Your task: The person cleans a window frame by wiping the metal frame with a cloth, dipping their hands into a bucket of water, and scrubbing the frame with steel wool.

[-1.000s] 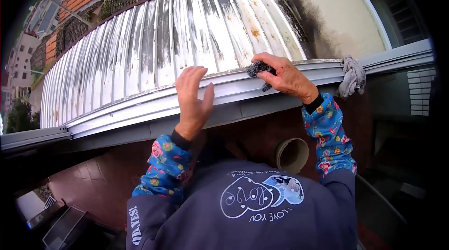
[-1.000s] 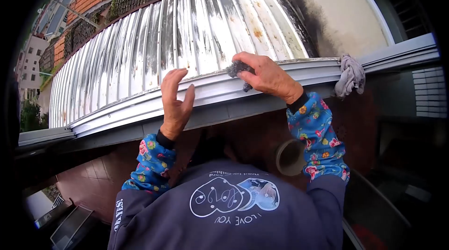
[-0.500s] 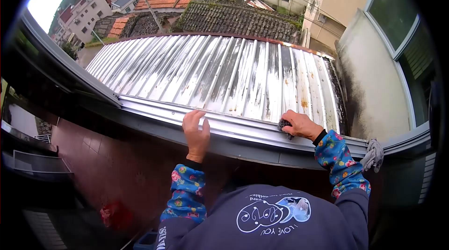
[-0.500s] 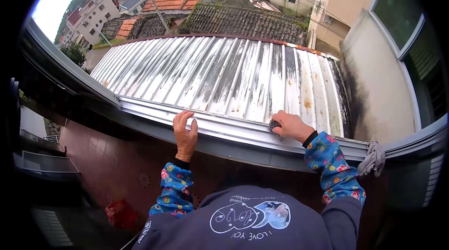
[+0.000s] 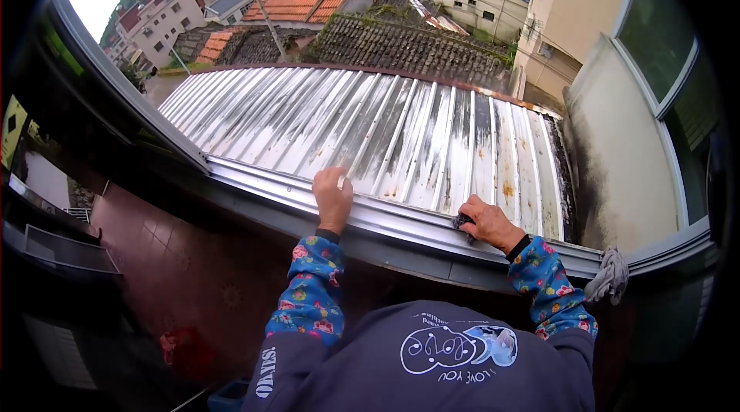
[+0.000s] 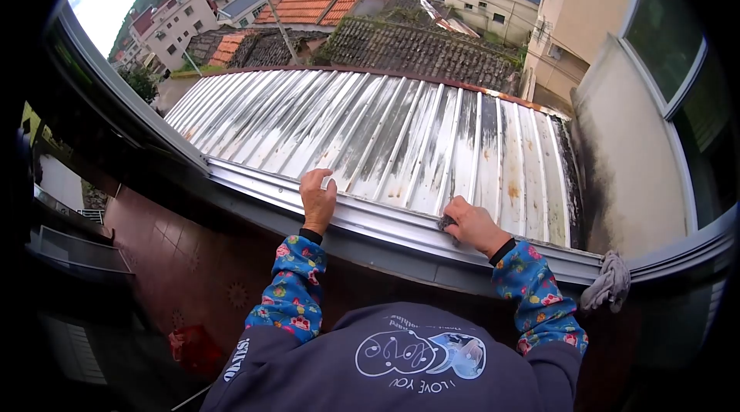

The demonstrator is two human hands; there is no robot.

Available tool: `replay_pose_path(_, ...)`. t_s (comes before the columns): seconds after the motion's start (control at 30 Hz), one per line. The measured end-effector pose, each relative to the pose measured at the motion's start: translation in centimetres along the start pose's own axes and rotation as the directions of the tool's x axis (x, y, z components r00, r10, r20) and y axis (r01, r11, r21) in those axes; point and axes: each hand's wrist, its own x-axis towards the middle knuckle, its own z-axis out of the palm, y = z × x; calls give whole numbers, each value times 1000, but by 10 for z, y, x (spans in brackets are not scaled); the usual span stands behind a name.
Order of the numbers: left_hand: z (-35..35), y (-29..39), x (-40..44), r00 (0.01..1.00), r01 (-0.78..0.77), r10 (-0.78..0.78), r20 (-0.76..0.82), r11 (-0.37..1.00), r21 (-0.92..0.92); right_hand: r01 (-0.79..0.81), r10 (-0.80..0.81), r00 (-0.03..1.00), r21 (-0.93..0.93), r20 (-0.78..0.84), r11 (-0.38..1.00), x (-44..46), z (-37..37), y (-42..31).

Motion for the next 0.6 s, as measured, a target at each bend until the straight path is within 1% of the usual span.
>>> replay_pose_path(0.07,-4,2,-2,1000,0,0,-6,1000,18,0,2,998,-30,61,1000,2,-2,1)
replay_pose_path(0.13,-7,7,0,1000,-3,3,-25,1000,31,38,-33,996,-60,84,997,2,-3,8)
replay_pose_path(0.2,-9,9,-2,998,4,-4,-65,1000,2,75,-67,992,-64,111,995,4,-3,12)
replay_pose_path(0.3,-8,10,0,991,-4,3,-132,1000,-7,165,-164,986,-34,41,986,4,6,19)
replay_pose_path(0.4,-11,12,2,982,-10,14,-190,1000,24,183,-183,983,-33,27,982,9,8,11)
replay_pose_path(0.47,-10,14,1,982,22,-19,-190,1000,14,246,-246,969,-14,5,969,16,12,10)
replay_pose_path(0.5,-10,13,0,982,36,-31,-188,999,22,289,-289,957,-37,0,957,21,17,13)
replay_pose_path(0.53,-12,14,0,981,27,-22,-191,999,23,277,-277,961,-26,9,961,25,11,0)
replay_pose_path(0.57,-12,14,1,980,41,-36,-195,999,23,303,-303,953,-46,7,952,34,16,-3)
replay_pose_path(0.6,-11,11,1,978,42,-39,-203,999,8,318,-318,948,-19,-4,948,46,22,-8)
